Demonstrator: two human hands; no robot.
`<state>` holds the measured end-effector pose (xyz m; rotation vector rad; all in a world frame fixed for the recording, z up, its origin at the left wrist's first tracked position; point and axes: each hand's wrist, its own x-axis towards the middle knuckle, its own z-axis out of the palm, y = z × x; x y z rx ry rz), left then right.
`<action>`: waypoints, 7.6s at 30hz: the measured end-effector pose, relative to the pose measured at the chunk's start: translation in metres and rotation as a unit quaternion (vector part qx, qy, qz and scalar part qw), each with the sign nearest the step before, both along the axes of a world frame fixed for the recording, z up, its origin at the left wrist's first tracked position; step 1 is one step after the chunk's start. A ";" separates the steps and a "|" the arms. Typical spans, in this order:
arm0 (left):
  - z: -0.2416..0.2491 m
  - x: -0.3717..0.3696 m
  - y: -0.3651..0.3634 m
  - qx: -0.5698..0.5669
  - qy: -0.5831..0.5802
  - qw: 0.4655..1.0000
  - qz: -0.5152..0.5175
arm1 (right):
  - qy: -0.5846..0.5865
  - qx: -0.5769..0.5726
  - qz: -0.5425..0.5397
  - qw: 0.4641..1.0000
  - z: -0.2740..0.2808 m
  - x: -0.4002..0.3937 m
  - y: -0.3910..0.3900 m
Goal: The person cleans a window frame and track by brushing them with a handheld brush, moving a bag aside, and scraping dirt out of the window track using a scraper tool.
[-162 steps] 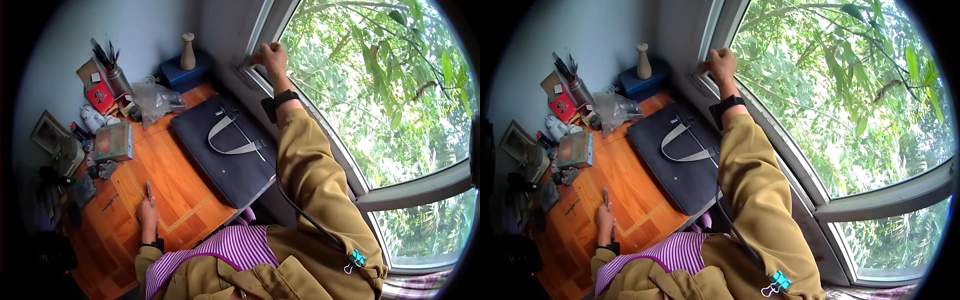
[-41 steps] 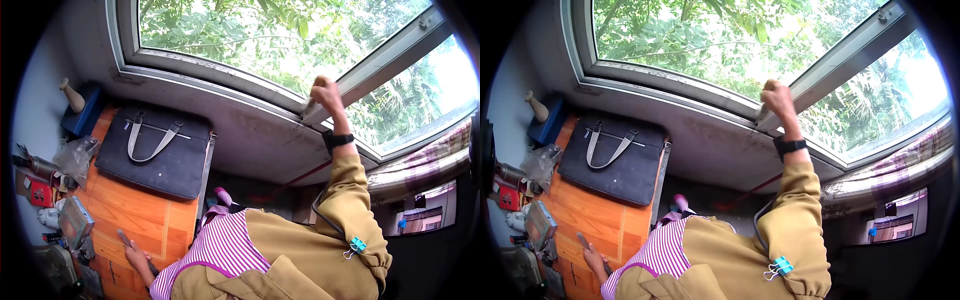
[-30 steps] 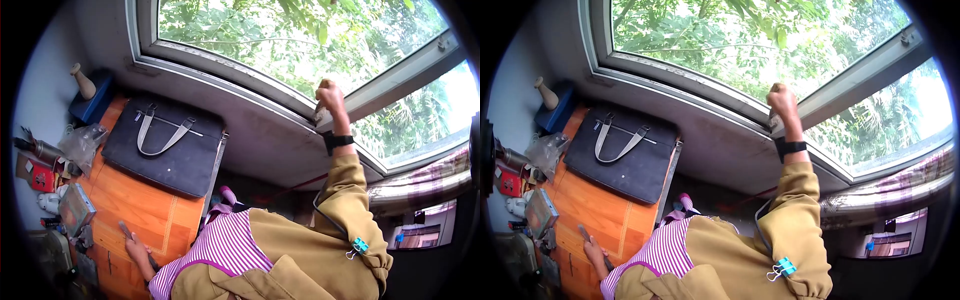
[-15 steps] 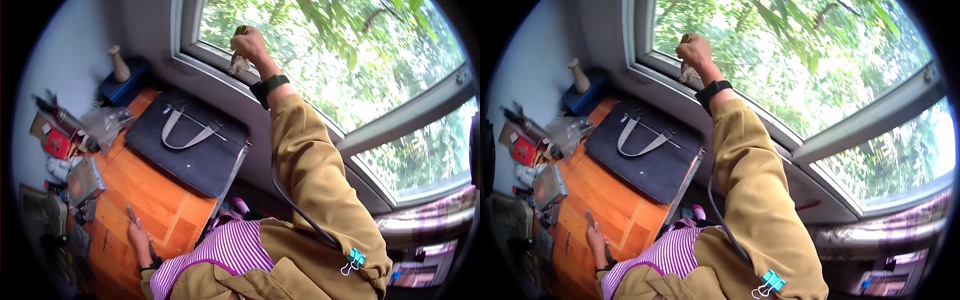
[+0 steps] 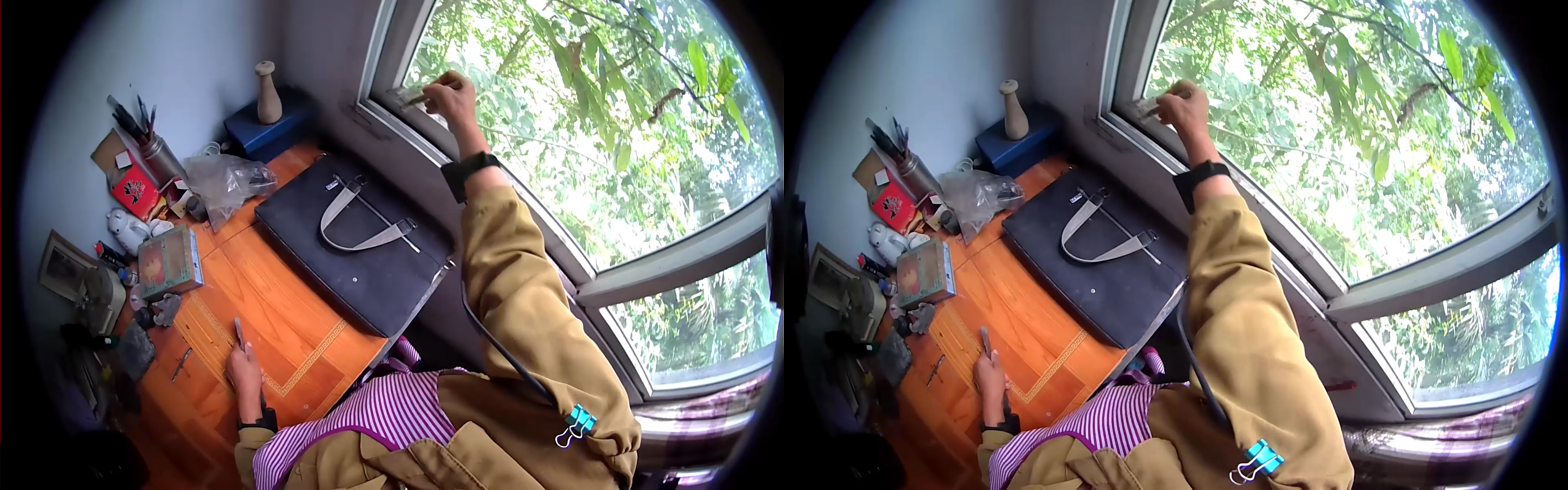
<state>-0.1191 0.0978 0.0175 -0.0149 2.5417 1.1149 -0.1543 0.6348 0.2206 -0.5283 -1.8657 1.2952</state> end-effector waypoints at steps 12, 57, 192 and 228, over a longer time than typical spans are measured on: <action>-0.018 -0.011 -0.011 -0.003 -0.031 0.996 -0.084 | -0.318 0.171 -0.372 0.855 0.051 0.338 -0.121; 0.092 0.156 0.329 0.334 -0.125 0.861 -0.364 | 0.179 0.199 -0.480 0.835 -0.039 0.544 -0.067; 0.186 0.299 0.531 0.453 -0.310 0.482 -0.683 | 0.145 -0.152 -0.401 0.892 -0.054 0.569 -0.064; 0.145 -0.132 0.504 0.387 0.085 0.904 -0.161 | 0.174 -0.099 -0.406 0.892 -0.065 0.567 -0.066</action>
